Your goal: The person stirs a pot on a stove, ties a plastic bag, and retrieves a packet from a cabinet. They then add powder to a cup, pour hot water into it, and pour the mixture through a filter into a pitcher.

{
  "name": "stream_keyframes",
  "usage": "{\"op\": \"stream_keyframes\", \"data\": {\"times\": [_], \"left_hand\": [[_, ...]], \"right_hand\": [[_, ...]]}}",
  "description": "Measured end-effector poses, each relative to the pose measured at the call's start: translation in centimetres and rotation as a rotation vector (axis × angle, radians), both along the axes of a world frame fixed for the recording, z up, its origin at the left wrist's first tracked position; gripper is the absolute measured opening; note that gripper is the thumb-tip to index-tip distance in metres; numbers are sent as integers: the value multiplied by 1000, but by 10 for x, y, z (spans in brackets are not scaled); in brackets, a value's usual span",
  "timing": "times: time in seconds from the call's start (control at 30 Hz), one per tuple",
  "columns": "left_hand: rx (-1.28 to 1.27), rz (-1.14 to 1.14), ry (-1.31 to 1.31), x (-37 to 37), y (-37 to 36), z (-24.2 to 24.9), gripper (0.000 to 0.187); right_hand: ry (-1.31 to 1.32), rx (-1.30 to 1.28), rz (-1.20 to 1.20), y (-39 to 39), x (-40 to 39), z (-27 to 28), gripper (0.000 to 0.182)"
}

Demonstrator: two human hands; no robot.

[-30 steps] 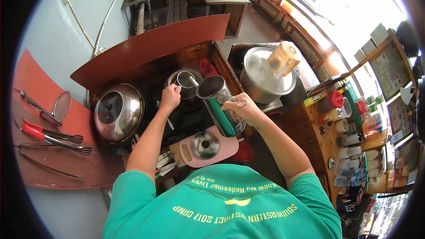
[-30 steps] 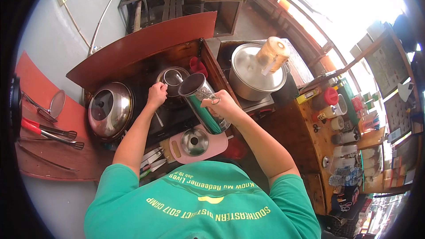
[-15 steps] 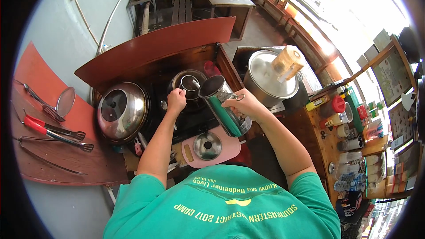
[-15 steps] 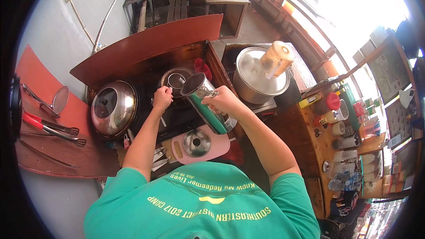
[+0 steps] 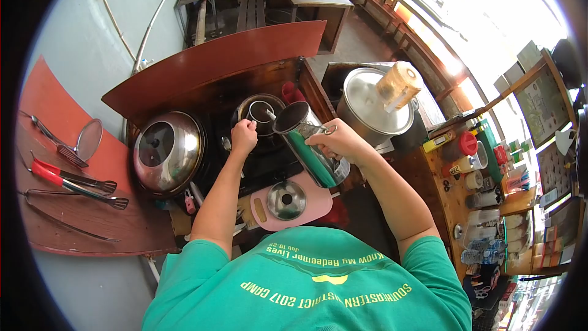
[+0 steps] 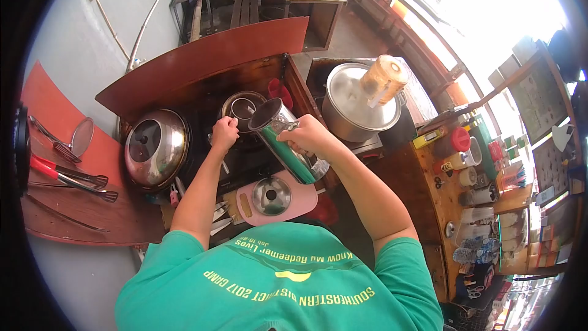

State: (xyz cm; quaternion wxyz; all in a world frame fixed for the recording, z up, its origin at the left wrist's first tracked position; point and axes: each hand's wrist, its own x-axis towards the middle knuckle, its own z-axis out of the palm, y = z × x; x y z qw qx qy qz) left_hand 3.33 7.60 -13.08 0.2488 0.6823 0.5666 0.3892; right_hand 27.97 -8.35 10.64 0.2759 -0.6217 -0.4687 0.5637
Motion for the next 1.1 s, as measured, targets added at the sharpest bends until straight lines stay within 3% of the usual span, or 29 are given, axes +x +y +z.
{"op": "stream_keyframes", "data": {"times": [0.07,0.13,0.27,0.5,0.57,0.9,0.97,1.1], "left_hand": [[-8,-2,-7,0,-4,9,26],[-216,15,-72,2,-11,27,26],[-136,22,-38,1,-2,10,27],[-179,20,-41,1,-5,22,27],[-171,24,-28,2,-4,22,27],[-143,8,-19,1,6,15,26],[-161,11,-22,2,6,16,26],[-62,6,15,1,12,4,25]], "right_hand": [[-19,-6,-5,1,0,0,28],[-20,-4,1,2,0,-1,28],[-55,5,-4,3,-1,-1,27],[-86,5,39,7,1,-3,29],[-60,-11,20,7,-1,-1,19],[-65,-36,19,14,3,-8,16],[-65,-15,35,14,3,-10,28],[-57,-11,28,12,2,-4,28]]}}
